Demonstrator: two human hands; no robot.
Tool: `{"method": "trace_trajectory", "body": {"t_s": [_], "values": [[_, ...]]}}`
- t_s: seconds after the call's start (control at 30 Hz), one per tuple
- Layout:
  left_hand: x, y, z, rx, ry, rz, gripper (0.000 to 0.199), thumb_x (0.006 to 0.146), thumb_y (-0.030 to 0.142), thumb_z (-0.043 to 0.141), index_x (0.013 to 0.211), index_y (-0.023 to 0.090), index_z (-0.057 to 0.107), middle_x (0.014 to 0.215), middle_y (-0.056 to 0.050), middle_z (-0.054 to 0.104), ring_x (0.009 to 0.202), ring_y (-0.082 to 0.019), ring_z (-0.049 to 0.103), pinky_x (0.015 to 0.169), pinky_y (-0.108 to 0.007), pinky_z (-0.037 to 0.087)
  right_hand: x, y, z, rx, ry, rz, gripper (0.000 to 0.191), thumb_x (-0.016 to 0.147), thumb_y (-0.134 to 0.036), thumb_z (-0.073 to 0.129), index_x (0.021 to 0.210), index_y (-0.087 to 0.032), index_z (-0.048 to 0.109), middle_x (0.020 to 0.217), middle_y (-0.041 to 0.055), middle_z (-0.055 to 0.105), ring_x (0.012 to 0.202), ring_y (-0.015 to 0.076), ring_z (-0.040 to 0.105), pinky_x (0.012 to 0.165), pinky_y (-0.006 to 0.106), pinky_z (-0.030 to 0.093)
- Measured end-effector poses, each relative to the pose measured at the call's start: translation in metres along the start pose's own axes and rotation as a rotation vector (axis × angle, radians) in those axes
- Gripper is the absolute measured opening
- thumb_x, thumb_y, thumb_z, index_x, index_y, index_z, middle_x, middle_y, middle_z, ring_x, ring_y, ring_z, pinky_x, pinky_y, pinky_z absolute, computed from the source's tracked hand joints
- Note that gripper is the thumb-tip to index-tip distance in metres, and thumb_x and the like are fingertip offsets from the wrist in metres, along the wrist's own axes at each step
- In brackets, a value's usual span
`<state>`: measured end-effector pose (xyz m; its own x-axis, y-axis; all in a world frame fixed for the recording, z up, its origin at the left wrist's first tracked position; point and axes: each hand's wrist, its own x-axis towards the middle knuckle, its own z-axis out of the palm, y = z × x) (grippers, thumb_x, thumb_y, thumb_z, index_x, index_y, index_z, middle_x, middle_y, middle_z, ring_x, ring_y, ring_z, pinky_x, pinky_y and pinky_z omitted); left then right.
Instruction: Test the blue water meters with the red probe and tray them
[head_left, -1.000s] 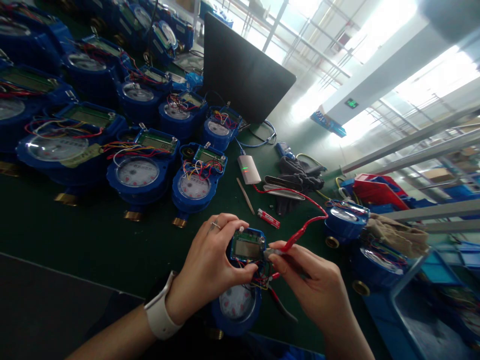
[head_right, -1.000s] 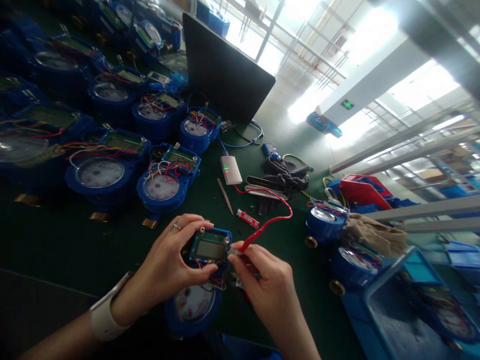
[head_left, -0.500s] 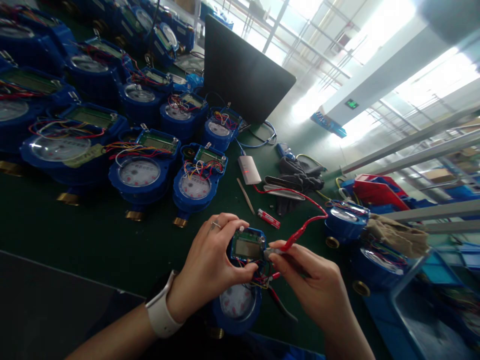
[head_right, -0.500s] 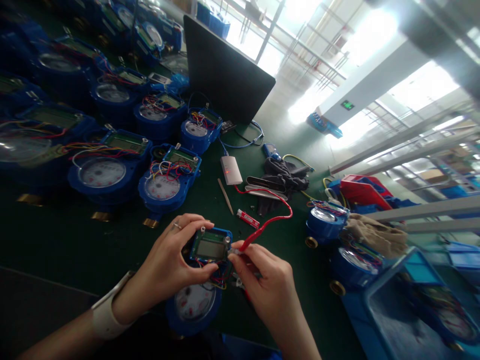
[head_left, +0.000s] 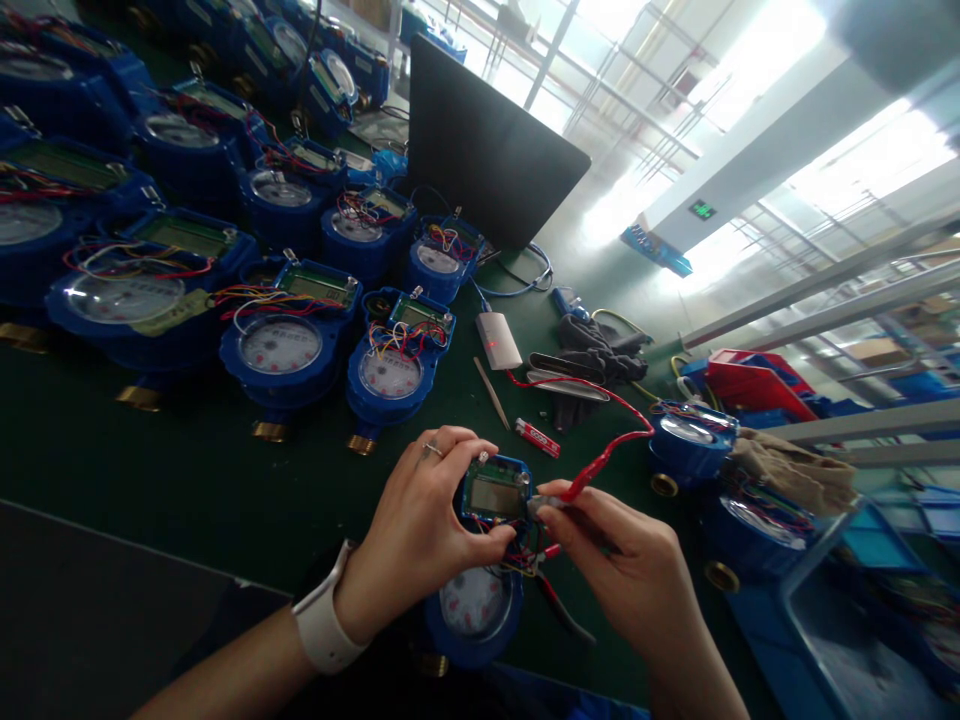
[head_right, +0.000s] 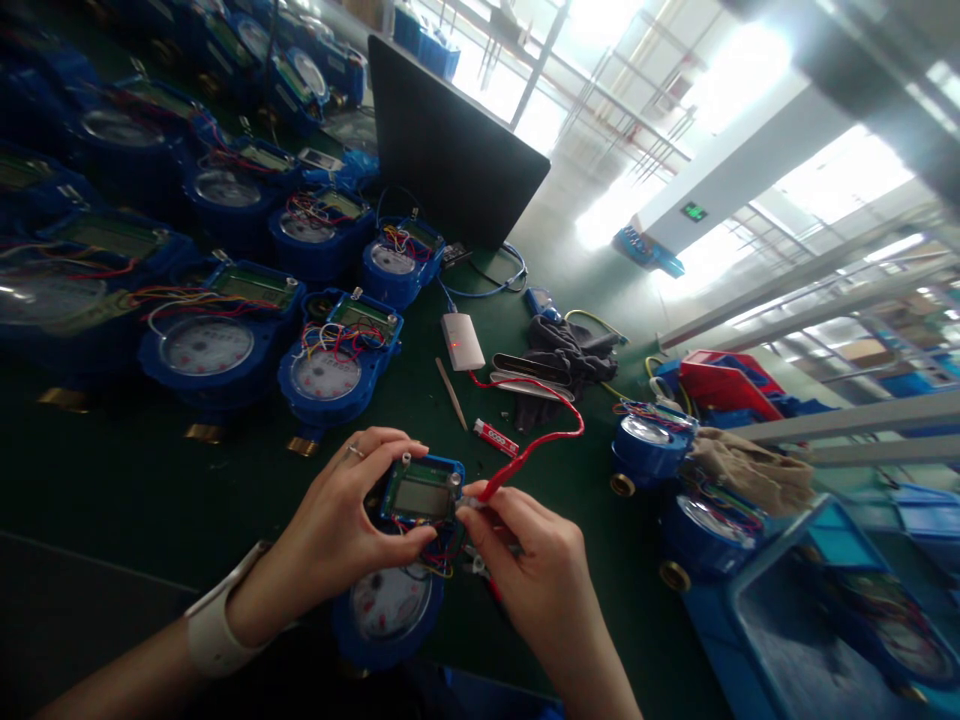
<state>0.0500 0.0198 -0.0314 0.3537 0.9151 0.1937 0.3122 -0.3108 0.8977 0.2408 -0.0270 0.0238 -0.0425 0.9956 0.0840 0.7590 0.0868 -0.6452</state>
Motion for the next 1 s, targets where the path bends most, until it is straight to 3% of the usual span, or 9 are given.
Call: {"method": "trace_trajectory", "body": {"t_s": [0.87, 1.0], "values": [[0.000, 0.001, -0.001, -0.018, -0.009, -0.024, 0.051, 0.064, 0.020, 0.078, 0.111, 0.020, 0.060, 0.115, -0.007, 0.060, 0.108, -0.029, 0.056, 0.094, -0.044, 0.048, -0.001, 0.003, 0.001, -0.022, 0.018, 0.013, 0.012, 0.087, -0.026, 0.066, 0.092, -0.020, 0.075, 0.079, 0.0026, 0.076, 0.058, 0.0161, 0.069, 0.055, 0.022, 0.058], [0.002, 0.000, 0.003, -0.061, 0.008, -0.070, 0.055, 0.061, 0.020, 0.080, 0.112, 0.020, 0.061, 0.117, -0.007, 0.061, 0.110, -0.029, 0.056, 0.097, -0.045, 0.048, -0.003, 0.010, 0.001, -0.010, 0.013, -0.059, 0.012, 0.087, -0.026, 0.067, 0.094, -0.023, 0.076, 0.083, 0.0011, 0.078, 0.061, 0.0176, 0.073, 0.056, 0.020, 0.059]]}}
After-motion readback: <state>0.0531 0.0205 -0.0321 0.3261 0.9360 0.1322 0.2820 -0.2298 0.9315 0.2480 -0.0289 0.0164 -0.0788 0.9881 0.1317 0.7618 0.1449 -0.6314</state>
